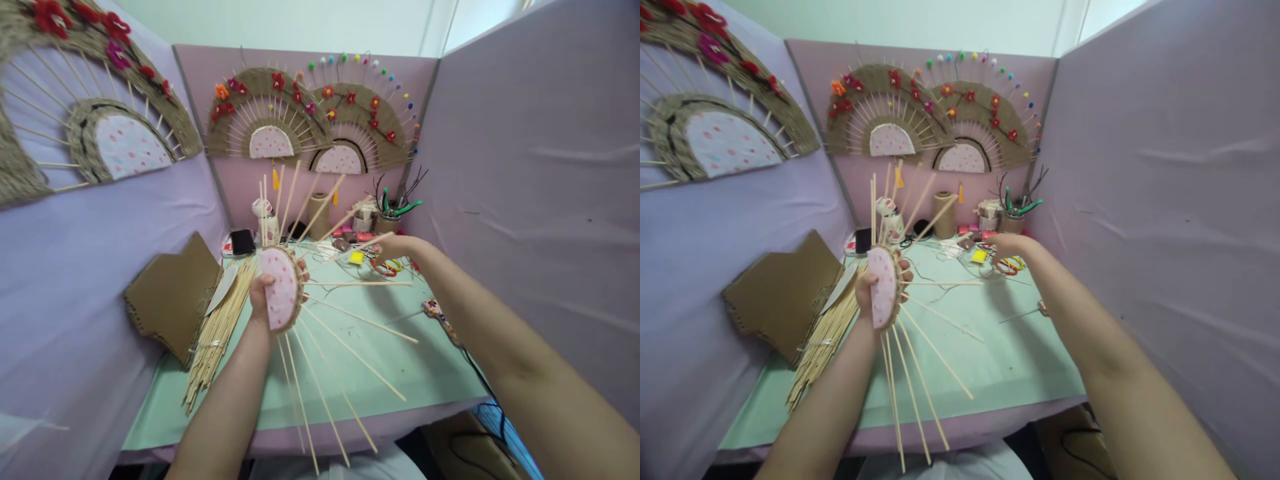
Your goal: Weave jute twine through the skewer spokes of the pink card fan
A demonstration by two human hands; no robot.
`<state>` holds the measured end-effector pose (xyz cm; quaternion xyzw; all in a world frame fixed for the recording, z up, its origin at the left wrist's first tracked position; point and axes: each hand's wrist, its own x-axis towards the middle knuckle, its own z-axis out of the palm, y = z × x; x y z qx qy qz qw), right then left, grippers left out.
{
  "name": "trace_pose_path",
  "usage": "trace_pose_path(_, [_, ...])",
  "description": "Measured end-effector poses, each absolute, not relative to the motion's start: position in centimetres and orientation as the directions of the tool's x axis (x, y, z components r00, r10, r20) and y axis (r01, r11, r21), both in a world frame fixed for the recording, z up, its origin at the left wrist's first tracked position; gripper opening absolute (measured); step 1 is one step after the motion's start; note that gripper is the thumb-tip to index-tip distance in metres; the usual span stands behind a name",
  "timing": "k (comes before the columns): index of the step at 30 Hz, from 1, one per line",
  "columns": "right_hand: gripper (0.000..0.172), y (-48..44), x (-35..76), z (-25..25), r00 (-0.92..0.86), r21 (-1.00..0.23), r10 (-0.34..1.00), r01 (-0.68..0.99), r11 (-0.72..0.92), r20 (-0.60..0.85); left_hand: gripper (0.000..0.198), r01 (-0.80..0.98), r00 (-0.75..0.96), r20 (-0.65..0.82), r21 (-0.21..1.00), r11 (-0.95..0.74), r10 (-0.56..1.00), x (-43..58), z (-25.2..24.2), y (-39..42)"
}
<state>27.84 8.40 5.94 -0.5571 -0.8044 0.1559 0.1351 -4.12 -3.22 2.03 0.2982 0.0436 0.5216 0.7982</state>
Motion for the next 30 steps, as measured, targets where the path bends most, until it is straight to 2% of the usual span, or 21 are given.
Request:
trace_pose_path(2, [0.057, 6.5, 23.8, 6.8, -0.607, -0.636, 0.79, 0.575, 0.514, 0.089, 0.056, -0.735, 0.541, 0.165, 0.57, 0.368, 0.825, -3.8, 1.7, -3.1])
trace_pose_path(3, [0.059, 5.3, 21.8, 6.9, -0.663, -0.743, 0.734, 0.415, 0.525, 0.149, 0.055, -0.696, 0.584, 0.128, 0.588, 0.413, 0.802, -3.7, 1.5, -3.0])
trace_pose_path(4, [0.061, 4.1, 20.0, 6.8, -0.711, -0.832, 0.677, 0.249, 0.497, 0.192, 0.054, -0.656, 0.624, 0.092, 0.601, 0.456, 0.776, -3.6, 1.3, -2.8])
trace_pose_path(6, [0.06, 1.9, 17.1, 5.7, -0.756, -0.935, 0.606, -0.022, 0.355, 0.248, 0.052, -0.597, 0.678, 0.041, 0.613, 0.517, 0.734, -3.8, 1.0, -2.6])
trace_pose_path(9, [0.041, 0.3, 15.7, 2.7, -0.719, -0.984, 0.673, -0.147, 0.096, 0.173, 0.054, -0.568, 0.702, 0.019, 0.619, 0.543, 0.712, -4.1, 0.8, -2.4])
trace_pose_path(11, [0.023, 0.2, 16.7, 0.9, -0.651, -0.99, 0.753, -0.143, 0.001, 0.095, 0.056, -0.57, 0.702, 0.02, 0.615, 0.545, 0.712, -4.1, 0.9, -2.3])
trace_pose_path(12, [0.021, 0.3, 17.6, 0.3, -0.603, -0.987, 0.794, -0.16, -0.021, 0.081, 0.057, -0.568, 0.706, 0.016, 0.61, 0.553, 0.708, -3.9, 1.0, -2.3])
trace_pose_path(16, [0.019, 0.7, 22.1, -0.3, -0.404, -0.909, 0.899, -0.417, -0.018, 0.168, 0.059, -0.509, 0.769, -0.025, 0.58, 0.636, 0.638, -3.1, 1.3, -2.3])
trace_pose_path(18, [0.016, 0.7, 24.0, -0.1, -0.27, -0.845, 0.938, -0.533, 0.043, 0.218, 0.059, -0.487, 0.787, -0.049, 0.564, 0.667, 0.615, -2.7, 1.2, -2.2])
trace_pose_path(23, [0.009, 0.6, 26.5, 0.4, -0.045, -0.741, 0.948, -0.636, 0.217, 0.316, 0.062, -0.48, 0.778, -0.095, 0.548, 0.685, 0.621, -2.6, 0.6, -1.5])
trace_pose_path(30, [0.009, 0.5, 27.0, 0.8, 0.088, -0.598, 0.916, -0.731, 0.327, 0.392, 0.056, -0.447, 0.794, -0.124, 0.545, 0.709, 0.595, -2.7, -0.3, -0.7])
